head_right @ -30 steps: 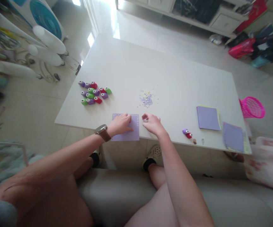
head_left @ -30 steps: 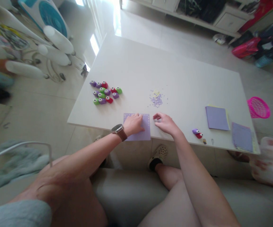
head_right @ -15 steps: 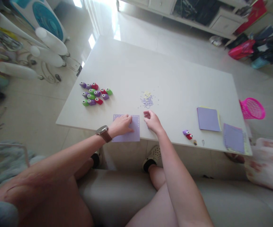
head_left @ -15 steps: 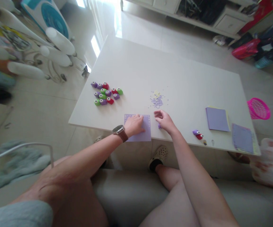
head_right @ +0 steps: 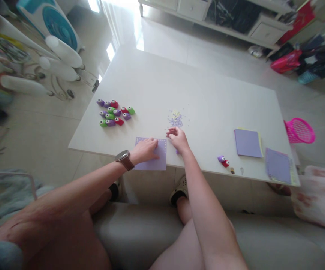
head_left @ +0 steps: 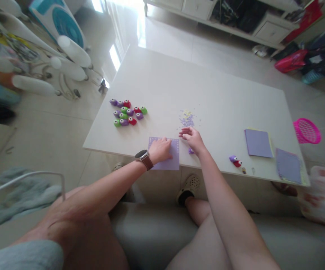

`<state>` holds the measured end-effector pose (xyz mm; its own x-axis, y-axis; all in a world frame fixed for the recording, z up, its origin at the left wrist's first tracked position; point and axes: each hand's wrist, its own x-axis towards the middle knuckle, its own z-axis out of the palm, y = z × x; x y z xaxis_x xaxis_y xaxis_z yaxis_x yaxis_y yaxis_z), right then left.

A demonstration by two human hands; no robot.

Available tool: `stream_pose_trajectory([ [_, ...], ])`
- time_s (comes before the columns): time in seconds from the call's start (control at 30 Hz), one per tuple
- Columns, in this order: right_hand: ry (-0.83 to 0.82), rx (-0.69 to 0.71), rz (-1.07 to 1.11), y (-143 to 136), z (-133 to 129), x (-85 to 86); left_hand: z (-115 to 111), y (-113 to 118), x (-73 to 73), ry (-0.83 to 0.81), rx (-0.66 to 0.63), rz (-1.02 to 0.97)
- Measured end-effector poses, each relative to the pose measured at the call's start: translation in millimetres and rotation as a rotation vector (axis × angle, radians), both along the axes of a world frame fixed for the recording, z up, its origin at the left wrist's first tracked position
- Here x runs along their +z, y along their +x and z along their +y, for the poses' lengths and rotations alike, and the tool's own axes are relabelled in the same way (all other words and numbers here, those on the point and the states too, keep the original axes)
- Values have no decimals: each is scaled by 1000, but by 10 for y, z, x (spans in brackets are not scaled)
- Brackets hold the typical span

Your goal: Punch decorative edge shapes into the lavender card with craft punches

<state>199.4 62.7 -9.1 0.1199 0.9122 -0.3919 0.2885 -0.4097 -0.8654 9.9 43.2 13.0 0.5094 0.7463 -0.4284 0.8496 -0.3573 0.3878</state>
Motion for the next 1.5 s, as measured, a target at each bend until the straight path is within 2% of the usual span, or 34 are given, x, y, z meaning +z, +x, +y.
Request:
stream_pose_trajectory([
  [0.1,-29,-27,49,-130,117,-58,-8,-16,5,1,-8,3],
  [0.23,102,-196,-123,-124,209,-70,-20,-31,7,0,-6,-12],
  [0.3,155,-209,-192,-30,206,-13,-21,-34,0,-2,-4,-20],
  [0.37,153,-130,-308,99,163,85,-17,-30,-11,-3,1,-25],
  [0.5,-39,253,-597,332,-28,284,6,2,-30,12,16,-38],
  [0.6,-146,492,-751,395,-184,341,26,39,-41,25,27,-57],
  [0.67,-157,567,-837,381,-251,348,31,62,-47,41,29,-73],
  [0.73,-144,581,-887,335,-277,359,29,78,-54,69,22,-100],
  [0.87,-73,478,-820,186,-253,437,24,90,-78,110,39,-268],
  [1.0,-13,335,-471,-2,-228,519,50,91,-107,61,42,-633],
  [1.1,44,228,-281,-126,-237,520,86,83,-85,55,74,-741],
  [1.27,128,168,-147,-221,-264,475,228,-77,27,168,130,-584],
  [1.4,175,206,-308,-194,-306,462,410,-415,70,304,194,-307],
  [1.5,212,283,-450,-146,-359,443,508,-677,76,306,257,-109],
])
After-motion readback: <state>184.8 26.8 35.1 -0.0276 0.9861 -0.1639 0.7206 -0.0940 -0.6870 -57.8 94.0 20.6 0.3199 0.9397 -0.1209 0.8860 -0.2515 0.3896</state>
